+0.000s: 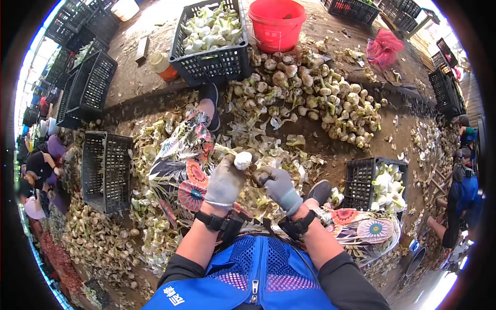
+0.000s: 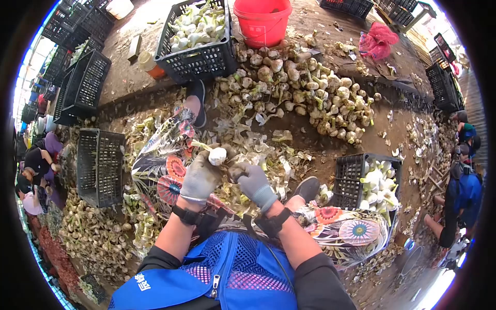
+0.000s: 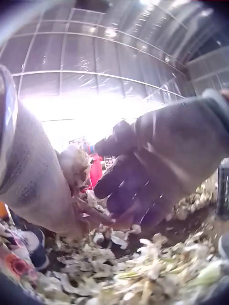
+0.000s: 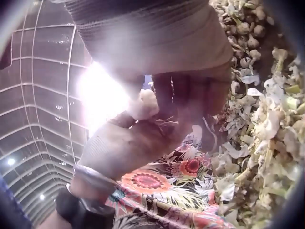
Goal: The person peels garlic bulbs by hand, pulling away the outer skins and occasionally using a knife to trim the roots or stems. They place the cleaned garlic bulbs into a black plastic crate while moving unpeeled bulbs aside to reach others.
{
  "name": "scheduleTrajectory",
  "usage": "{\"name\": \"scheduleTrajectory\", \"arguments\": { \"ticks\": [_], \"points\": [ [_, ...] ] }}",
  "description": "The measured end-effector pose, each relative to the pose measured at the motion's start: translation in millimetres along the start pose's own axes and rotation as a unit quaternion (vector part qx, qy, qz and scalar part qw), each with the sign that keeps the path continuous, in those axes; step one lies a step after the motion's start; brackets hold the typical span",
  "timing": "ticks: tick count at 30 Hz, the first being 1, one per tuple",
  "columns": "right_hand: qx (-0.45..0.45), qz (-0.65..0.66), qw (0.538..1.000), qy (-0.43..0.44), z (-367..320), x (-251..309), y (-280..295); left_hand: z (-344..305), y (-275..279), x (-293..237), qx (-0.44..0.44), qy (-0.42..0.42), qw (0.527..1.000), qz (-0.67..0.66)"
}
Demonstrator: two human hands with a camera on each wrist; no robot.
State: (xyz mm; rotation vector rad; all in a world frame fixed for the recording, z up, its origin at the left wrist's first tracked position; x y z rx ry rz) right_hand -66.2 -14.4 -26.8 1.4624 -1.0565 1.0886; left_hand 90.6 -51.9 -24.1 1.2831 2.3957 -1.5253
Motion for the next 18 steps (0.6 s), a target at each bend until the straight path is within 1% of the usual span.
{"name": "scheduleTrajectory", "arguments": {
  "ticks": [2,3,4,5,6,7,8,9,10,11,12,13,14,15,16,17,18],
  "points": [
    [-0.027,0.001,0.999,-0.022,1.2,-0.3,2.3,-6.0,-4.3,-4.7,0.023,0.020,0.999,-0.014],
    [-0.027,0.001,0.999,-0.023,2.1,0.0,1.4,-10.8,-7.8,-3.8,0.023,0.020,0.999,-0.014],
    [-0.021,-0.015,0.999,-0.041,4.6,7.6,-0.5,-18.1,-17.5,-5.5,0.014,-0.035,0.984,0.172],
    [-0.015,-0.031,0.998,-0.058,5.9,11.8,-3.2,-22.1,-24.1,-6.3,0.004,-0.088,0.932,0.351],
    [-0.015,-0.032,0.998,-0.059,7.2,7.6,-7.6,-18.7,-19.9,-3.2,0.005,-0.088,0.932,0.351],
    [-0.035,-0.040,0.998,-0.037,10.2,2.4,-12.2,-12.5,-13.4,1.7,0.045,-0.054,0.980,0.188],
    [-0.054,-0.048,0.997,-0.014,11.9,-2.4,-15.6,-7.8,-7.5,5.8,0.083,-0.019,0.996,0.019],
    [-0.087,-0.028,0.996,0.006,7.2,-6.4,-17.9,-4.7,-0.8,8.6,0.082,-0.019,0.996,0.019],
    [-0.086,-0.027,0.996,0.005,6.3,-8.6,-17.2,-2.4,2.6,9.6,0.038,-0.006,0.999,-0.011],
    [-0.066,-0.150,0.986,-0.023,4.3,-12.0,-13.2,-1.1,6.2,10.8,-0.006,0.008,0.999,-0.042],
    [-0.047,-0.271,0.960,-0.052,2.1,-15.3,-8.2,-1.3,7.6,10.0,-0.006,0.008,0.999,-0.042],
    [-0.048,-0.271,0.960,-0.052,1.0,-22.5,-3.6,-2.2,5.2,7.1,0.003,0.023,0.999,-0.047],
    [-0.076,-0.246,0.966,-0.011,0.7,-27.6,1.3,-2.8,2.9,5.0,0.012,0.038,0.998,-0.052],
    [-0.104,-0.219,0.970,0.029,-2.2,-33.2,3.4,-2.9,1.4,3.9,0.015,0.034,0.998,-0.058],
    [-0.104,-0.219,0.970,0.025,-3.4,-30.4,1.4,-1.3,2.1,4.7,0.013,0.037,0.998,-0.058],
    [-0.098,-0.111,0.989,0.007,-0.7,-19.5,-2.3,2.8,3.0,6.5,0.012,0.052,0.996,-0.070],
    [-0.093,-0.001,0.996,-0.011,2.3,-7.7,-5.6,7.4,5.8,8.9,0.012,0.065,0.994,-0.082]
  ]
}}
Point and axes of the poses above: each hand's wrist, its own z-axis towards the middle knuckle, its own y-axis out of the back of the hand, x = y × z, the point moved 3 cm from there along z, towards the middle knuckle, and after that the axes turned 8 degrees about y, right-handed, at the moved point
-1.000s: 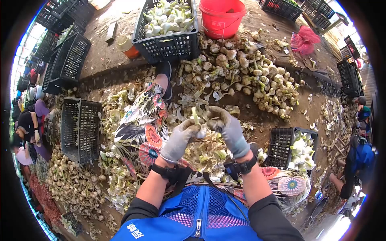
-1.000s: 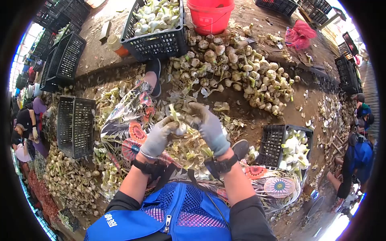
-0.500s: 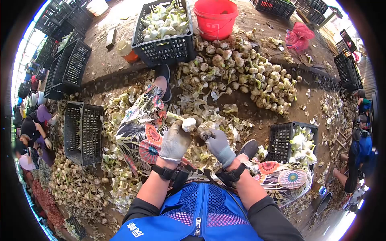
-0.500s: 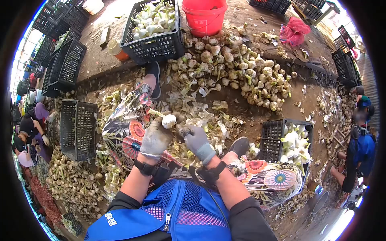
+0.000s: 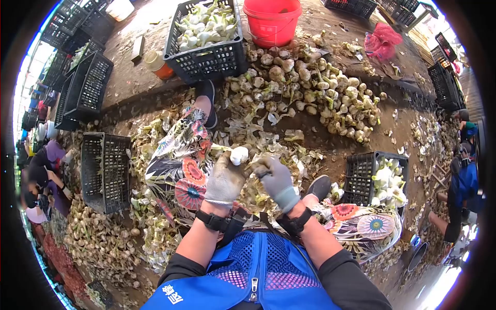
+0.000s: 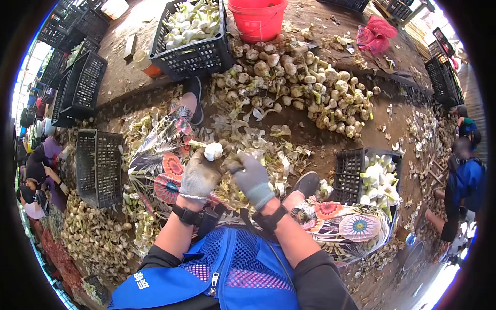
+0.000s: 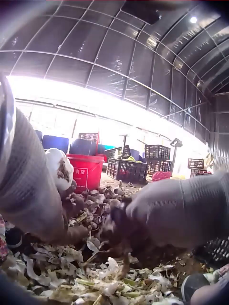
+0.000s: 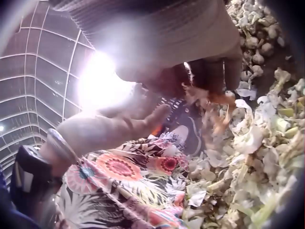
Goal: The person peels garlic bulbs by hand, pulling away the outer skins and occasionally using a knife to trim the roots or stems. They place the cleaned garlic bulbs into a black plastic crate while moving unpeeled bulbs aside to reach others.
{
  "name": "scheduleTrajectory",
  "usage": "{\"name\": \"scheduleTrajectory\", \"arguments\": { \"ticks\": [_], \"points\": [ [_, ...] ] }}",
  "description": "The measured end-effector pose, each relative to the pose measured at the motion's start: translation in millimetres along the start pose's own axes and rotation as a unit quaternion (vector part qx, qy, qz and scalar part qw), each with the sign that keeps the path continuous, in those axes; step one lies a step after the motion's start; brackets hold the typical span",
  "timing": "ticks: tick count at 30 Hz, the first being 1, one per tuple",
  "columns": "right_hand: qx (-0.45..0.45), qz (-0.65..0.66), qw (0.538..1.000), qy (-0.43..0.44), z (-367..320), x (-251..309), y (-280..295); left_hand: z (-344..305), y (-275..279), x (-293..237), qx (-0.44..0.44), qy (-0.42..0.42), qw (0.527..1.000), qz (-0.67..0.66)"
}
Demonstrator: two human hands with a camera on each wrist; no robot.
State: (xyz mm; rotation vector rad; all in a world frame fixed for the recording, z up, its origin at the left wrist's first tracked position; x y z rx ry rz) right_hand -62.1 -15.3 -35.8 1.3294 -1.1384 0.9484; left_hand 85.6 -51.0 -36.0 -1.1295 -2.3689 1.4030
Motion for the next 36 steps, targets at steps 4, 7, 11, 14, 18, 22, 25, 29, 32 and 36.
{"name": "scheduleTrajectory", "arguments": {
  "ticks": [4,7,11,14,18,22,25,29,32,36],
  "points": [
    [-0.008,-0.264,0.952,0.155,9.5,48.5,1.3,-31.5,-43.3,1.1,-0.119,-0.242,0.715,0.645],
    [0.013,-0.113,0.990,0.081,9.2,26.5,5.8,-11.1,-18.5,2.3,-0.070,-0.206,0.887,0.407],
    [-0.015,0.097,0.995,0.018,4.9,-2.9,-1.3,-1.7,-10.4,11.1,-0.036,-0.152,0.969,0.192],
    [-0.031,0.130,0.991,0.028,4.5,4.1,0.3,3.0,-5.7,17.3,-0.045,-0.168,0.966,0.189],
    [-0.049,-0.031,0.996,0.063,-1.5,19.3,3.0,2.9,-14.7,18.1,-0.082,-0.167,0.965,0.188],
    [-0.025,-0.139,0.984,0.106,-2.1,2.7,6.4,-3.5,-21.8,13.4,-0.151,-0.193,0.933,0.264],
    [-0.090,-0.168,0.975,0.111,9.2,-3.5,31.9,1.0,-13.2,6.0,-0.182,-0.252,0.810,0.497],
    [-0.053,-0.249,0.922,0.293,28.3,76.1,45.0,-5.5,-21.3,1.9,-0.203,-0.155,0.677,0.690],
    [0.043,-0.359,0.867,0.344,34.1,83.9,31.1,-9.5,-29.4,6.4,-0.165,-0.215,0.574,0.773],
    [0.172,-0.443,0.840,0.262,33.8,45.2,27.0,-11.8,-22.3,12.0,-0.134,-0.219,0.540,0.802]
  ]
}}
Point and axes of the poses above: each hand's wrist, its own z-axis towards the middle knuckle, its own y-axis out of the back of the hand, x = y × z, the point moved 3 cm from there along z, towards the middle knuckle, and after that the axes turned 8 degrees about y, right-handed, at the moved point
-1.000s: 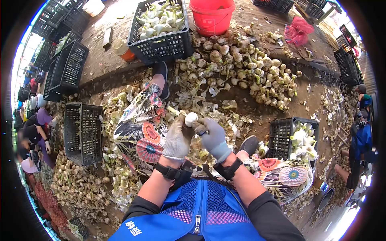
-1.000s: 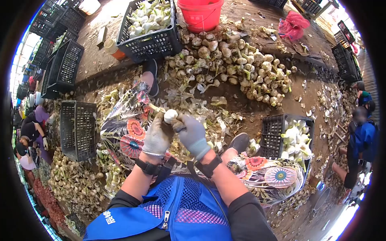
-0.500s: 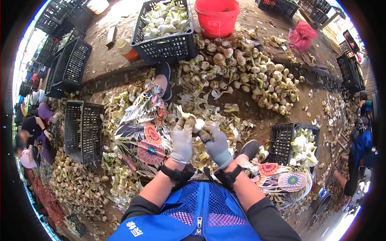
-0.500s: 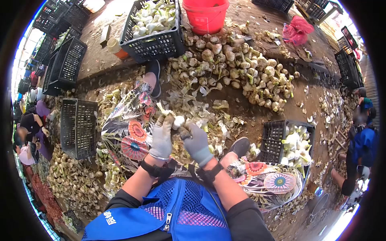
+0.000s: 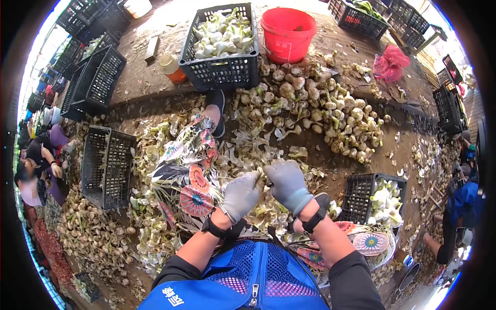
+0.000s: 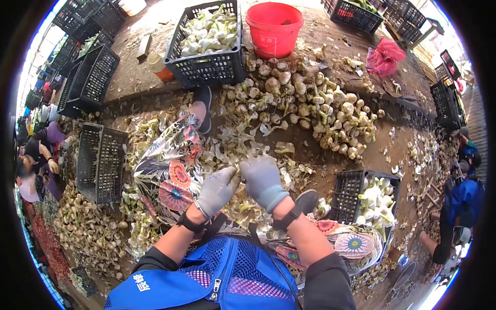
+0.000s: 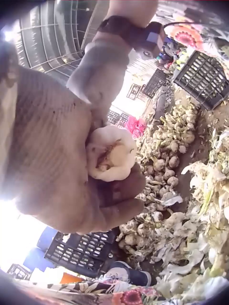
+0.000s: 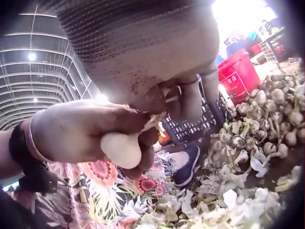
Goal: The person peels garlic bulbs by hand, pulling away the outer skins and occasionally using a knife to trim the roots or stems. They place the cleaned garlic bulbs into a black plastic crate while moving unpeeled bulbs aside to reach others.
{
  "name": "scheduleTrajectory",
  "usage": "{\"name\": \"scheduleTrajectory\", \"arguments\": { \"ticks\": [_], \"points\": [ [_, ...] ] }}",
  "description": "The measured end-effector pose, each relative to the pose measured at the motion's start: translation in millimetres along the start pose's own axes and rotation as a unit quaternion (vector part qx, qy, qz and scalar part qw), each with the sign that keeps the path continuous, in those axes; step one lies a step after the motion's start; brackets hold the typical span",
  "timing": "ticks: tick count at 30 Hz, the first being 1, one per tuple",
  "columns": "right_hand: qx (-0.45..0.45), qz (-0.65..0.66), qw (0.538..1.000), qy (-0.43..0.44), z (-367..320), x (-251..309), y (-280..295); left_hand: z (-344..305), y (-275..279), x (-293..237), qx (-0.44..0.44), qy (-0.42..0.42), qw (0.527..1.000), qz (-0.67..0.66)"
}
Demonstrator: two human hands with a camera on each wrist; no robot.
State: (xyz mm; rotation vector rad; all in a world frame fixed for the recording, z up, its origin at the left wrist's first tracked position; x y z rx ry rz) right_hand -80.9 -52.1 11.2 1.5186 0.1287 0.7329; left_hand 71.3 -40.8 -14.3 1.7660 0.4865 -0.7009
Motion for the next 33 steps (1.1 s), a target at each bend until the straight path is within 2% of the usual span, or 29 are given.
{"name": "scheduleTrajectory", "arguments": {
  "ticks": [2,4,5,7,8,9,10,11,12,13,14,16,17,18,19,20,21,22,23,24,25,26,28,29,31,33],
  "points": [
    [-0.013,-0.002,1.000,-0.010,-2.5,3.8,-1.5,-2.4,3.2,-4.3,0.017,0.006,1.000,-0.002],
    [0.006,0.049,0.997,-0.066,-6.8,-1.1,-11.4,-1.4,-1.7,-4.7,0.091,0.043,0.995,0.025],
    [0.007,0.049,0.996,-0.068,-11.2,-4.5,-25.2,-1.6,-1.9,-6.0,0.093,0.043,0.994,0.024],
    [-0.115,0.169,0.950,-0.238,-23.1,-25.0,-54.7,0.2,-1.5,-7.5,0.066,0.047,0.996,0.044],
    [-0.114,0.169,0.949,-0.241,-27.4,-34.2,-56.9,0.6,-3.0,-4.9,0.070,0.047,0.996,0.043],
    [-0.152,0.364,0.852,-0.345,-37.8,-53.6,-60.4,1.0,-3.9,3.7,0.081,0.096,0.990,-0.061],
    [-0.183,0.536,0.703,-0.430,-46.6,-66.6,-68.2,1.8,-4.7,12.6,0.092,0.143,0.972,-0.164],
    [-0.175,0.504,0.767,-0.358,-50.1,-71.3,-72.4,3.2,-4.9,20.3,0.107,0.159,0.945,-0.265],
    [-0.188,0.497,0.763,-0.368,-61.4,-75.8,-80.2,9.4,-10.9,24.1,0.074,0.199,0.881,-0.423],
    [-0.115,0.636,0.669,-0.367,-64.5,-68.4,-100.1,11.7,-7.2,18.3,0.057,0.187,0.885,-0.423],
    [-0.037,0.755,0.553,-0.351,-59.0,-53.8,-106.6,14.9,-2.7,13.0,0.038,0.176,0.888,-0.422],
    [0.025,0.778,0.497,-0.384,-49.4,-23.7,-107.0,22.0,-5.1,12.6,0.058,0.164,0.897,-0.407],
    [0.006,0.786,0.517,-0.341,-45.0,-19.4,-97.3,25.1,-6.8,13.2,0.076,0.156,0.903,-0.392],
    [0.005,0.786,0.516,-0.341,-40.0,-33.3,-107.4,29.1,-11.8,23.2,0.077,0.155,0.904,-0.392],
    [0.036,0.567,0.749,-0.341,-32.7,-62.6,-122.2,35.2,-15.9,36.8,0.023,0.087,0.964,-0.249],
    [0.063,0.288,0.905,-0.307,-20.2,-84.1,-117.1,40.5,-14.5,36.1,-0.031,0.015,0.995,-0.099],
    [-0.140,0.370,0.868,-0.299,-16.9,-105.5,-105.5,40.1,-20.0,42.8,-0.001,0.100,0.978,-0.183],
    [-0.262,0.560,0.746,-0.248,-15.5,-152.2,-126.4,41.8,-17.8,39.6,0.001,0.101,0.978,-0.183],
    [-0.276,0.695,0.526,-0.405,-2.4,-170.4,-86.2,44.6,-18.8,41.0,0.027,0.177,0.929,-0.323],
    [-0.306,0.654,0.549,-0.421,15.3,-189.5,-54.1,47.3,-22.0,42.2,0.051,0.249,0.854,-0.455],
    [-0.344,0.655,0.509,-0.439,26.7,-209.5,-32.8,50.8,-22.6,44.3,0.073,0.276,0.843,-0.456],
    [-0.358,0.651,0.531,-0.408,37.1,-247.3,-33.1,55.9,-24.7,42.0,0.074,0.280,0.841,-0.457],
    [-0.364,0.612,0.546,-0.441,72.5,-285.0,-1.8,64.6,-34.3,39.1,0.066,0.307,0.783,-0.538],
    [-0.382,0.634,0.519,-0.428,85.4,-315.7,-5.4,69.3,-39.3,40.2,0.057,0.282,0.798,-0.530],
    [-0.386,0.706,0.470,-0.362,113.2,-369.7,-18.1,75.8,-38.6,32.7,0.073,0.297,0.787,-0.535],
    [-0.359,0.680,0.471,-0.432,139.5,-395.6,-16.0,81.7,-39.1,26.5,0.093,0.320,0.783,-0.526]
  ]
}}
Point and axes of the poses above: each hand's wrist, its own z-axis towards the middle knuckle, its own y-axis out of the back of the hand, x = y × z, the point moved 3 cm from there along z, towards the middle knuckle, and after that the axes turned 8 degrees about y, right-handed, at the moved point
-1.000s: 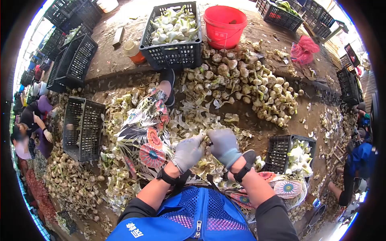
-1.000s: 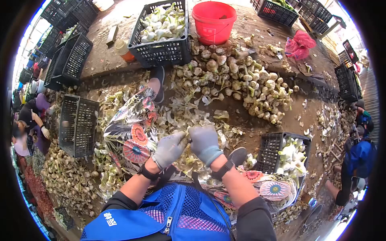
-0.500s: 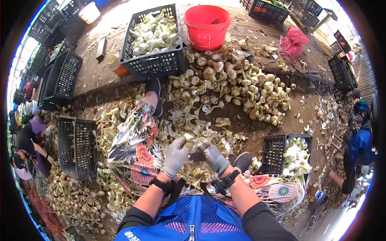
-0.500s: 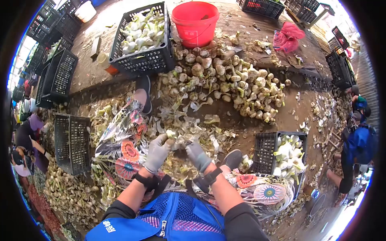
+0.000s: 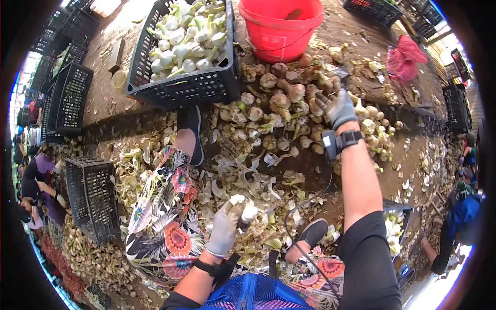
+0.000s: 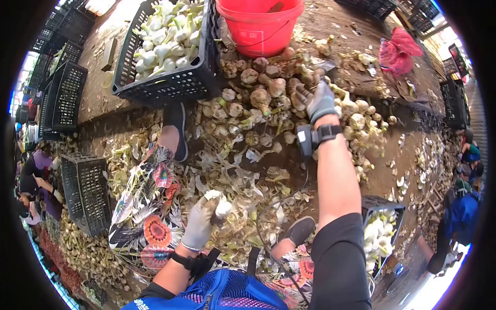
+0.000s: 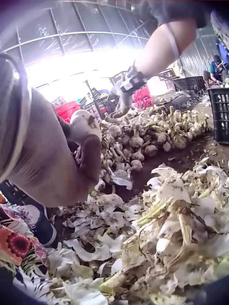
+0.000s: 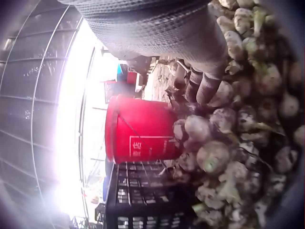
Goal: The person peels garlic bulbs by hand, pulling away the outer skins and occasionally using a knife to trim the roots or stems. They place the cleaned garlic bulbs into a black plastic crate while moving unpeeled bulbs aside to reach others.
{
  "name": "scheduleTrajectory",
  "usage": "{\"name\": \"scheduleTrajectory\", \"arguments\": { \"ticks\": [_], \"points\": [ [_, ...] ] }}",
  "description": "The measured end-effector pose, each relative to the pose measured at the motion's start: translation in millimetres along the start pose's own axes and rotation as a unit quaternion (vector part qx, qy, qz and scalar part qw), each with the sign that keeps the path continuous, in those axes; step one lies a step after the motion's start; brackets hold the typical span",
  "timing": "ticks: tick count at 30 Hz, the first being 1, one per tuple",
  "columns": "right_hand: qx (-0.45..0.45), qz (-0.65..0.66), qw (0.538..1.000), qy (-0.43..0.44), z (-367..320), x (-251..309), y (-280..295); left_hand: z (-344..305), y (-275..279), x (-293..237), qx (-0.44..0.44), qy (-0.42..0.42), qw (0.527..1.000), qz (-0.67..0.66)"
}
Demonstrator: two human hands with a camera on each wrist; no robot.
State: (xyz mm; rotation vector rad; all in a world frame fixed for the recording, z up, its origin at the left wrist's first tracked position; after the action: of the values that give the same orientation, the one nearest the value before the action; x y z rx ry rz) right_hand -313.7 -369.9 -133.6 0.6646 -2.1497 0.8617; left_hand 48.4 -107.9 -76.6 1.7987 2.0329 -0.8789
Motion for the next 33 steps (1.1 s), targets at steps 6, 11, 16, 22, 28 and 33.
{"name": "scheduleTrajectory", "arguments": {
  "ticks": [6,11,16,22,28,33],
  "points": [
    [0.183,-0.133,0.963,0.148,64.8,-3.9,36.6,2.5,-4.7,-8.1,0.016,0.059,0.990,-0.128],
    [0.134,0.056,0.986,0.082,-101.8,-11.3,43.2,-1.2,-4.8,-3.8,0.123,0.050,0.936,-0.327],
    [0.124,-0.018,0.991,0.047,-119.9,9.0,69.2,-19.5,-10.0,-4.2,0.217,0.013,0.926,-0.308],
    [0.136,-0.096,0.966,0.198,-291.4,25.1,12.3,-46.4,-9.2,-17.0,0.217,-0.018,0.923,-0.316],
    [0.181,-0.367,0.841,0.353,-402.9,-57.9,20.1,-58.2,0.4,-7.4,0.216,-0.087,0.939,-0.254],
    [0.191,-0.533,0.675,0.474,-441.0,-69.4,18.4,-80.0,20.5,7.8,0.069,-0.311,0.936,0.150]
  ]
}}
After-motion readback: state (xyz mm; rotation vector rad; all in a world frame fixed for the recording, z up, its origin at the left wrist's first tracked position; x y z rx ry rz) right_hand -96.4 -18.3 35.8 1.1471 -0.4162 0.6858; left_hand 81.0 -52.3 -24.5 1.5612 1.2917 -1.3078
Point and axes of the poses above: each hand's wrist, its own z-axis towards the middle knuckle, its own y-axis out of the back of the hand, x = y × z, the point moved 3 cm from there along z, towards the middle knuckle, and after that the axes turned 8 degrees about y, right-handed, at the moved point
